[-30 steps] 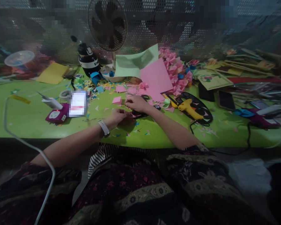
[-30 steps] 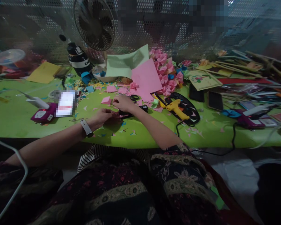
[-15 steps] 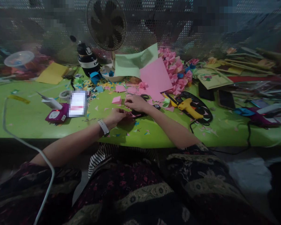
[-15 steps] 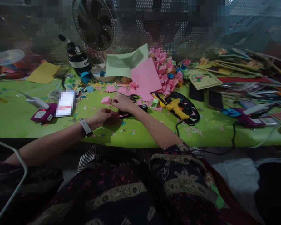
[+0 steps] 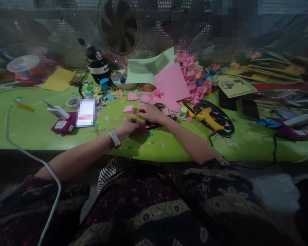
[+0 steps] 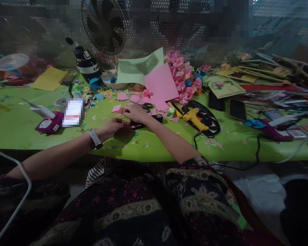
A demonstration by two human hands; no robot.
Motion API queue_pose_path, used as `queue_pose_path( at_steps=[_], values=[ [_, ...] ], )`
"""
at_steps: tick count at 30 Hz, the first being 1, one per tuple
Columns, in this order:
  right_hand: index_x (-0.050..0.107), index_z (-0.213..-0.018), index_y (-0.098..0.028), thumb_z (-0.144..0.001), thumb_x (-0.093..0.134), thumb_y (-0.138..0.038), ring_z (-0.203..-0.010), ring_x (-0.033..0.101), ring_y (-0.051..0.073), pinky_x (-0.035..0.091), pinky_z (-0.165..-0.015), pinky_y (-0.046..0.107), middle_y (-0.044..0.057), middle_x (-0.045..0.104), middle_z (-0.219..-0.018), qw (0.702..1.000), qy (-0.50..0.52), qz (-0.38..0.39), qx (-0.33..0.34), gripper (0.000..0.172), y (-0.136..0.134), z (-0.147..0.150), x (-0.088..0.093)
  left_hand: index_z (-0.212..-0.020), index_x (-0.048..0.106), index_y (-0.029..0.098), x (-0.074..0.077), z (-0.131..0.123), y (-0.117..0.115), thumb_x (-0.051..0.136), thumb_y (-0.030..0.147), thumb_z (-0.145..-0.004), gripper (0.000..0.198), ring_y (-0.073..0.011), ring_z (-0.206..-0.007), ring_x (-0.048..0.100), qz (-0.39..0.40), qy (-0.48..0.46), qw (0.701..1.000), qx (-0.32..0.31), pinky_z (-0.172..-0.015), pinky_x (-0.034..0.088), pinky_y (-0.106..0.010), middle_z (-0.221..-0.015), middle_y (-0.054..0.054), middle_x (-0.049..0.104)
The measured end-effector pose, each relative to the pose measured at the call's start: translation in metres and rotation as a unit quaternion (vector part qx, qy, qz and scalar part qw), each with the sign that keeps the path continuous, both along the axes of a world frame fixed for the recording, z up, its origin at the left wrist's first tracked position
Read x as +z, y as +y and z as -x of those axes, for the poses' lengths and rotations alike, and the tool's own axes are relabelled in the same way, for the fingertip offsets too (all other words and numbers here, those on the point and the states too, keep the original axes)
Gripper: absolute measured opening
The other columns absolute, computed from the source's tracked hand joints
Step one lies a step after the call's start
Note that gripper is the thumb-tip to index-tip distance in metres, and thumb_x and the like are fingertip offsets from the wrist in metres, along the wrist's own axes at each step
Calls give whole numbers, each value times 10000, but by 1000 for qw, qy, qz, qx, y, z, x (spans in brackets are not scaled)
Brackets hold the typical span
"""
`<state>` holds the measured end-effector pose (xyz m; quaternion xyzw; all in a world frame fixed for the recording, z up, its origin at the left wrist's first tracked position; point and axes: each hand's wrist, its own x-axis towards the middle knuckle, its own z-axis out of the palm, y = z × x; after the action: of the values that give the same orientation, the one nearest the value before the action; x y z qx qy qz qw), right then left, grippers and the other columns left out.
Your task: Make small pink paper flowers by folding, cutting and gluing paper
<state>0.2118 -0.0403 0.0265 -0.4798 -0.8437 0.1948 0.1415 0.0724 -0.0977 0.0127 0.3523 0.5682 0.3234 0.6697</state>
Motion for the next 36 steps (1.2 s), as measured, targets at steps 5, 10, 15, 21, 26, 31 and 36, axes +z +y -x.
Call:
queue_pose_path(
  at_steps=[5,10,15,21,26,31,36],
  values=[
    [733,-912,-127,-875,549,-187,-852,589,171,369,-730,273,97,727,-971,1000,12,17,6,196,1,0,1,-611,629,156,1,2,0,690,59,-825,243,-145,-610,687,2,-9,1000,-16,-778,604,-364,-649,-56,708],
    [728,-891,-137,-880,553,-187,-834,590,167,374,-724,275,92,726,-965,1000,18,21,4,182,0,-1,2,-627,642,156,-2,4,2,680,53,-825,226,-155,-632,700,-2,-6,1000,-30,-808,602,-373,-669,-63,716],
    [723,-885,-131,-876,557,-180,-829,585,165,373,-721,275,89,724,-949,1000,16,20,5,173,0,0,2,-634,643,152,-2,7,4,692,40,-809,214,-153,-632,695,-11,2,999,-31,-809,601,-372,-685,-67,715],
    [723,-870,-134,-872,553,-185,-828,590,168,374,-718,278,91,723,-945,1000,19,22,6,178,1,-1,0,-639,627,145,-2,8,5,688,56,-830,219,-164,-631,712,0,-10,999,-48,-749,609,-343,-698,-80,728],
    [727,-872,-135,-866,541,-195,-827,587,171,367,-713,275,77,721,-922,1000,9,8,5,195,1,-1,-2,-662,645,134,-8,8,7,765,81,-774,173,-160,-623,713,-8,-14,999,-47,-744,614,-328,-688,-69,726],
    [720,-873,-137,-870,535,-184,-830,588,168,367,-715,278,84,720,-937,1000,6,7,1,191,2,-1,-3,-661,646,150,-8,8,8,713,76,-817,185,-148,-627,707,-6,4,999,-44,-735,615,-320,-687,-67,732],
    [704,-848,-155,-868,536,-194,-828,585,171,375,-724,291,78,716,-923,1000,7,14,0,174,2,-1,-4,-672,658,150,-9,7,6,684,71,-834,182,-154,-613,704,-7,-3,999,-45,-747,608,-345,-695,-82,734]
  ],
)
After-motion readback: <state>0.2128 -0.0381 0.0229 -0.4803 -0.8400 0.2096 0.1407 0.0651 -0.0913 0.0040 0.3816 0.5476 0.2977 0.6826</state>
